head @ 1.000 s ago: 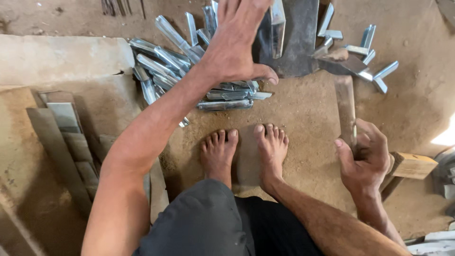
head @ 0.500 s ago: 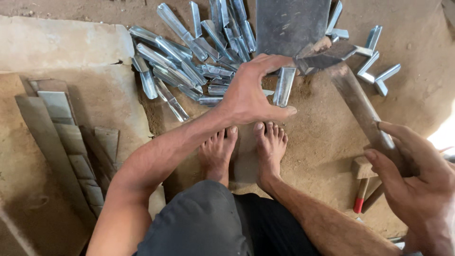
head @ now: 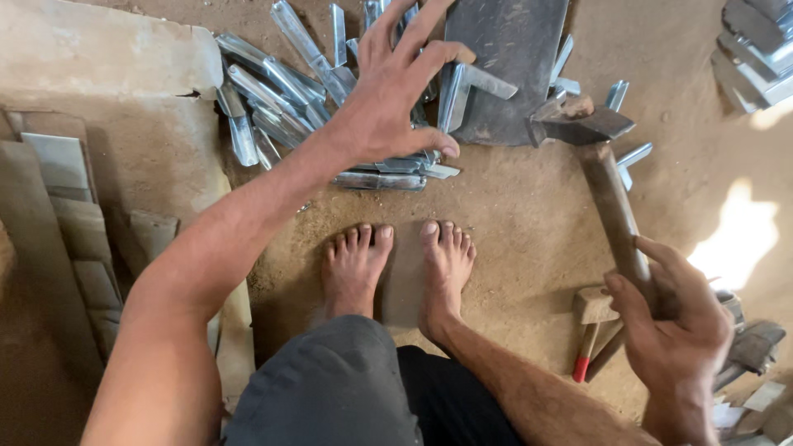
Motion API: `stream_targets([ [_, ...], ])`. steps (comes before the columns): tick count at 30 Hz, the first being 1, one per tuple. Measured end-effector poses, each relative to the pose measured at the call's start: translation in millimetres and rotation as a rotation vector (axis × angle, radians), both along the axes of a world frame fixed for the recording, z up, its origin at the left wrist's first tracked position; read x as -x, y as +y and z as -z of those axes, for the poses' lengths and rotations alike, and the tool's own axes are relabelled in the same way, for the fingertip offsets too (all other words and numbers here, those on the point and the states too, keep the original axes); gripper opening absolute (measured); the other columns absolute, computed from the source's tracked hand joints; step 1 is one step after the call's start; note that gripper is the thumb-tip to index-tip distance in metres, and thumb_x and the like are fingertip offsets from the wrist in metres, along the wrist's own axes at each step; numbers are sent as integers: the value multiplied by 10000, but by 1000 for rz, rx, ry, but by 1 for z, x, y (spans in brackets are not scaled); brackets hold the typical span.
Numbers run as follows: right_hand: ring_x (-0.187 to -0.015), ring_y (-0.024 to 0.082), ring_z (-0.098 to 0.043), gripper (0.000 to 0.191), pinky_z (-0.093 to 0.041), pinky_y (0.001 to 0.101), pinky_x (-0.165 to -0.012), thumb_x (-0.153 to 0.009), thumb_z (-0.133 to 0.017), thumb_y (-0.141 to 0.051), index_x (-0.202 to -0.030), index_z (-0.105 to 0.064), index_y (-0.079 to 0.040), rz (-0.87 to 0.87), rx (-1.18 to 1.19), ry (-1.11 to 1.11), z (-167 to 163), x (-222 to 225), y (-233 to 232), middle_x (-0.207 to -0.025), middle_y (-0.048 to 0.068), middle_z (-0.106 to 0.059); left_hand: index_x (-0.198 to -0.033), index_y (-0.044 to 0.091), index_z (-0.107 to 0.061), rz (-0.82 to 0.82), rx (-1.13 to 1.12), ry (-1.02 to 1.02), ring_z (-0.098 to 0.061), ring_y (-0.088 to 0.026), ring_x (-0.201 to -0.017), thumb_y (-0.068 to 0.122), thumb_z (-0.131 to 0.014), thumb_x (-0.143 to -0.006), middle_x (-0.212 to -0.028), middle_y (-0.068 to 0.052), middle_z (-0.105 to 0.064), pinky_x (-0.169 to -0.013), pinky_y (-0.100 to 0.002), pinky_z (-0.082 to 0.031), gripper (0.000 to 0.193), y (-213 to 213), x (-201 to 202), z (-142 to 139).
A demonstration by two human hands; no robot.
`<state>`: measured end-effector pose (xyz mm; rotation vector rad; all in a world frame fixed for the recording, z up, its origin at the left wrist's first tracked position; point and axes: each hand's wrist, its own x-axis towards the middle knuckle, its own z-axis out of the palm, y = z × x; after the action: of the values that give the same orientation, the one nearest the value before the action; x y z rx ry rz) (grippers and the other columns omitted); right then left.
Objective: The person sits on the ground and hammers small galvanized metal angle pieces on a flat steel plate, bending and flattening them one at a time, then tosses each finished piece onto a growing pile of similar metal pieces.
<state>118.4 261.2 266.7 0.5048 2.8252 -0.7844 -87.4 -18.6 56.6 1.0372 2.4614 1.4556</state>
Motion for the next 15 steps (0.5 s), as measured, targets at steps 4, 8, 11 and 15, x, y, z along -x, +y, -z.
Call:
stream_targets([
  [4, -813, 182, -761, 474, -621, 257, -672, -994, -778, -10, -1442, -620, -14, -17, -9, 39, 17, 0, 4, -1005, 170, -764, -1662, 200, -122, 144, -222, -19, -235, -379, -1583, 631, -999, -550, -1709, -133, -218, -1315, -625, -129, 1480, 3, 13, 9],
  [8, -779, 138, -710, 332, -574, 237, -671, -1060, -752, -54, -1362, -618, -15, -143, 43, 206, 29, 6, 3, -957, 135, -737, -1660, 222, -88, 212, -246, -236, -420, -281, -1453, 359, -1028, -627, -1597, 29, -536, -1293, -579, -220, 1404, 8, 16, 10],
  [11, -556, 76, -577, 326, -471, 225, -517, -1034, -736, -86, -1344, -641, -59, -241, 31, 317, 61, 24, 3, -797, 62, -668, -1678, 218, -101, 200, -211, -249, -455, -285, -1420, 346, -1044, -601, -1602, -35, -545, -1285, -570, -228, 1438, 10, 18, 11],
  [15, -538, 56, -490, 414, -441, 232, -493, -1055, -754, -117, -1441, -610, -83, -263, 2, 261, 97, 39, 12, -696, -15, -552, -1655, 191, -141, 148, -128, -241, -476, -324, -1339, 497, -1059, -533, -1479, -136, -508, -1216, -558, -282, 1482, 11, 21, 11],
])
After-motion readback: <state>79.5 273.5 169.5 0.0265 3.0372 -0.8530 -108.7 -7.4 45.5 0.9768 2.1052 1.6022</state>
